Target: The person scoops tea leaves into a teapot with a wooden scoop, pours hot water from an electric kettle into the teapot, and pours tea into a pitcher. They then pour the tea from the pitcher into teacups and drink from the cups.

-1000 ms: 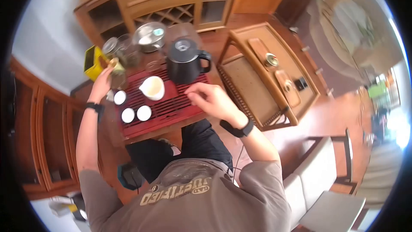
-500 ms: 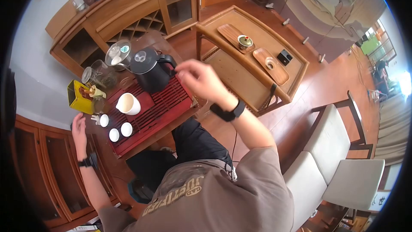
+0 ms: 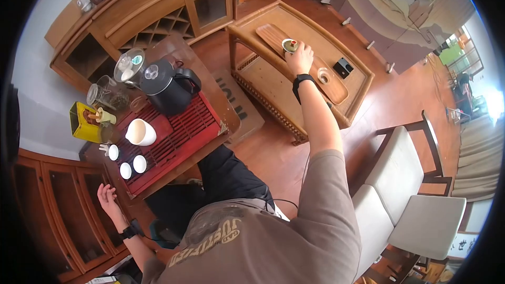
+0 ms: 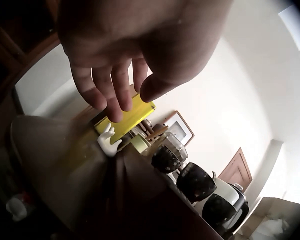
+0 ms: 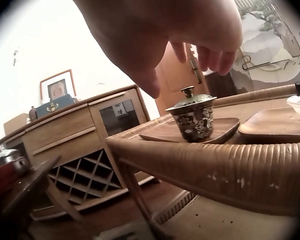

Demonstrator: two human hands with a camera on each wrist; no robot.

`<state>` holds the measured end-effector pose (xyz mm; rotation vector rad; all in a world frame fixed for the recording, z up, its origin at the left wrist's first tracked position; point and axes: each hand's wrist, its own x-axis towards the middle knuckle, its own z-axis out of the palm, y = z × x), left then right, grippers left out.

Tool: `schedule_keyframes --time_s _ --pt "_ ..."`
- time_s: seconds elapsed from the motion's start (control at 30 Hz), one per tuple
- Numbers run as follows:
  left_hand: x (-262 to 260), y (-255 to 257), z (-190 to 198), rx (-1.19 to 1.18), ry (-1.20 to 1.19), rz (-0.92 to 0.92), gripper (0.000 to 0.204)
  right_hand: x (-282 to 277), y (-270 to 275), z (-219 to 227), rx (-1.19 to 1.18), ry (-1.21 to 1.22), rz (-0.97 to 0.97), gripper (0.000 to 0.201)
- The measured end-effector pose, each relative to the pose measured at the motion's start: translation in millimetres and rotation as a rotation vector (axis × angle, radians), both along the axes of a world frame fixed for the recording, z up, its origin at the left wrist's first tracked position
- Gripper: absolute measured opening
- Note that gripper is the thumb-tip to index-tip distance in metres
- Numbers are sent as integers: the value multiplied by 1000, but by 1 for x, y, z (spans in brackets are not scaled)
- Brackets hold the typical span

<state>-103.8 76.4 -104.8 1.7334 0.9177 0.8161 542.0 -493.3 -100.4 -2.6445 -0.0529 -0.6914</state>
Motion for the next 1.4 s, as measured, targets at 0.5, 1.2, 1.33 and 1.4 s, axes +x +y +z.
schedule_keyframes --time_s 0.5,1.2,1.33,1.4 --pt "-23 -32 -19 -48 -78 95 44 39 -9 -6 -99 279 -11 93" --pt "-5 -93 18 47 -110 111 41 48 -10 27 184 153 400 58" --pt "8 -105 36 91 -117 112 40 -39 28 101 339 242 567 51" --pt "17 -112 45 127 -168 98 40 -83 44 124 517 347 834 52"
